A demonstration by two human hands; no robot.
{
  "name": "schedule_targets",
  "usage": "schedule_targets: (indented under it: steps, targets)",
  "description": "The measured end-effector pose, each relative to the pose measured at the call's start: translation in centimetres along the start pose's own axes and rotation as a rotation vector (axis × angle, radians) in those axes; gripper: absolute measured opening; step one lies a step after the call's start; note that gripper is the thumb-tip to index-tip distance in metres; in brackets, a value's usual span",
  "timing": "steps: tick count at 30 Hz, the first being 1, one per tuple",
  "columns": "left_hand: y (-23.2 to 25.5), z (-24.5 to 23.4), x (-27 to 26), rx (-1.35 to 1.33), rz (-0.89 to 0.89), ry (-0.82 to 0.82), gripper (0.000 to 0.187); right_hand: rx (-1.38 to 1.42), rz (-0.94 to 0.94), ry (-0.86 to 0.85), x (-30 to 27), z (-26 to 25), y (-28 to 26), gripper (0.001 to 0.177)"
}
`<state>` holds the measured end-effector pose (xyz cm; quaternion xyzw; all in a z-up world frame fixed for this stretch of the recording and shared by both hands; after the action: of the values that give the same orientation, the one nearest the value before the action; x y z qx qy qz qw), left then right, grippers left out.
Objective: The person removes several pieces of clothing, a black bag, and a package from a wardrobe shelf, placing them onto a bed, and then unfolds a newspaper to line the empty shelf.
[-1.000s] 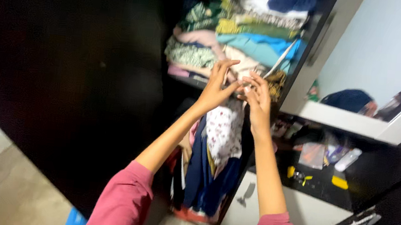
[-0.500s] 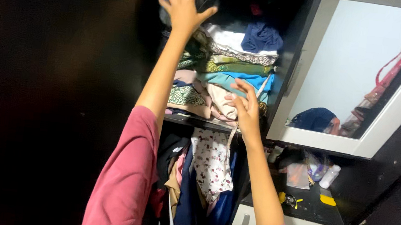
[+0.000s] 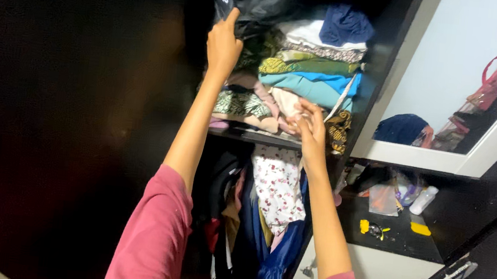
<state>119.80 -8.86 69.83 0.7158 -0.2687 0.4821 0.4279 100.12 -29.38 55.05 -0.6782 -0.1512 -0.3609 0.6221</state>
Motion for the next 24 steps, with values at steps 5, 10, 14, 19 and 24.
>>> schedule_targets:
  steps: [5, 10, 14, 19, 24]
  targets:
    - [3.4, -5.5, -4.4, -0.26, -0.006, -0.073, 0.05, 0.137, 0.092, 0.008, 0.3, 3.6, -1.3, 0.061]
    - [5.5, -9.3, -10.1, -0.365, -0.109, -0.276, 0.049, 0.353, 0.222, 0.053, 0.3, 6.1, 0.7, 0.078]
    - [4.8, -11.2, -15.7, -0.449, 0.077, -0.474, 0.037, 0.687, 0.256, 0.008, 0.2, 7.9, 5.7, 0.073]
    - [4.1, -11.2, -23.0, -0.2, -0.039, -0.666, 0.047, 0.738, 0.408, 0.234, -3.5, 9.6, 10.6, 0.051]
    - [4.1, -13.0, -26.2, -0.235, -0.102, -0.663, 0.059, 0.837, 0.322, 0.28, -5.2, 10.0, 12.4, 0.029]
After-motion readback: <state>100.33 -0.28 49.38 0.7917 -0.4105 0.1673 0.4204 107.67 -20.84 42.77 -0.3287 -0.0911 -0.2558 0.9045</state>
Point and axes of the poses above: each hand's wrist, its own x-axis towards the middle knuckle, its own z-axis out of the palm, y = z × x, the point moved 4 cm from there along x, towards the middle knuckle, and after that the axes turned 8 degrees about -x, right-handed, at the moved point
